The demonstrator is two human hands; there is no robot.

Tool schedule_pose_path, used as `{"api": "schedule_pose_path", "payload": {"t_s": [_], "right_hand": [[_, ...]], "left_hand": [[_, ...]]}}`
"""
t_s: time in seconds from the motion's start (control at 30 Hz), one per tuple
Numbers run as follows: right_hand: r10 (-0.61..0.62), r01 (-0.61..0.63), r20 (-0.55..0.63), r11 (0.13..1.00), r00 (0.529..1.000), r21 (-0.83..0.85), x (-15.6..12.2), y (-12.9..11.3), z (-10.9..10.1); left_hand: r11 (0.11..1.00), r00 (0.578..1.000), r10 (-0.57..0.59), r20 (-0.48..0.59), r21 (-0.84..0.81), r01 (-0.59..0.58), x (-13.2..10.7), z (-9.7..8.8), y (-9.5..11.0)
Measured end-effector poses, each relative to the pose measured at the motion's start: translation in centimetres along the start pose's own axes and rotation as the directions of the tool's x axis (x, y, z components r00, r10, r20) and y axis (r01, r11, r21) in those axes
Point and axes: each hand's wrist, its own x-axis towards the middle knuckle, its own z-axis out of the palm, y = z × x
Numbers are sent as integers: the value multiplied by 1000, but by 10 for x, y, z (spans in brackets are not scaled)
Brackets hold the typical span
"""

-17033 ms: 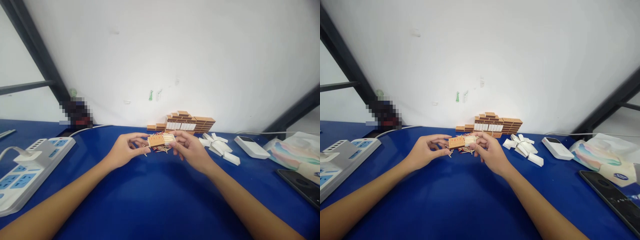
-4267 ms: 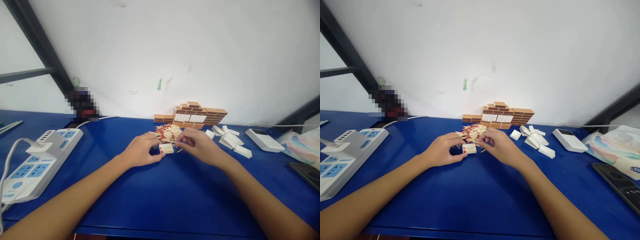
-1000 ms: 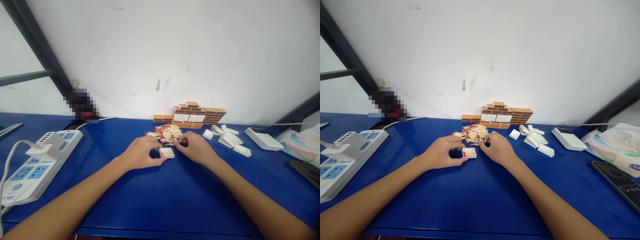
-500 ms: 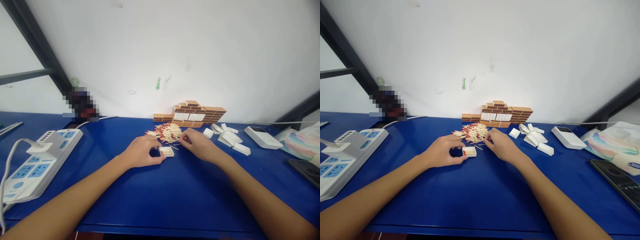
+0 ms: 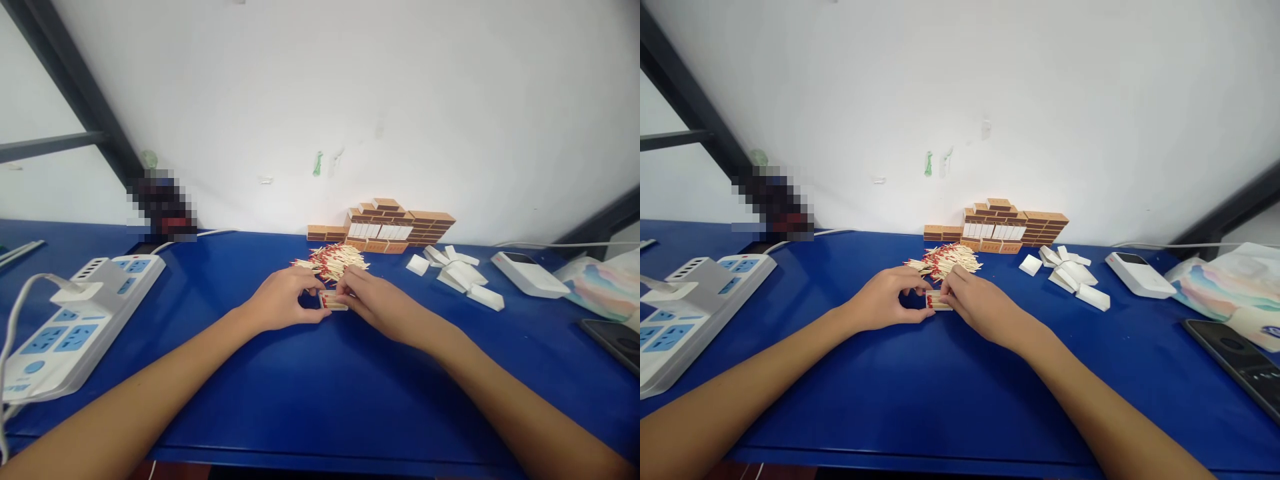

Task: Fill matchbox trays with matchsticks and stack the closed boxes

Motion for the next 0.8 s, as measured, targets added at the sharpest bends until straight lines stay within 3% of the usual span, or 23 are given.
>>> {"api": "schedule_pose_path", "payload": {"t_s": [0.33,0.8], "right_hand": [[-62,60,-45,997,997,-46,-3,9,-3],[-45,40,-58,995,997,-86,-3,8,1]], "left_hand": [[999,1000,12,6,-50,-12,1,1,-2],[1000,998,2,62,-14,-2,1,0,-2]]}}
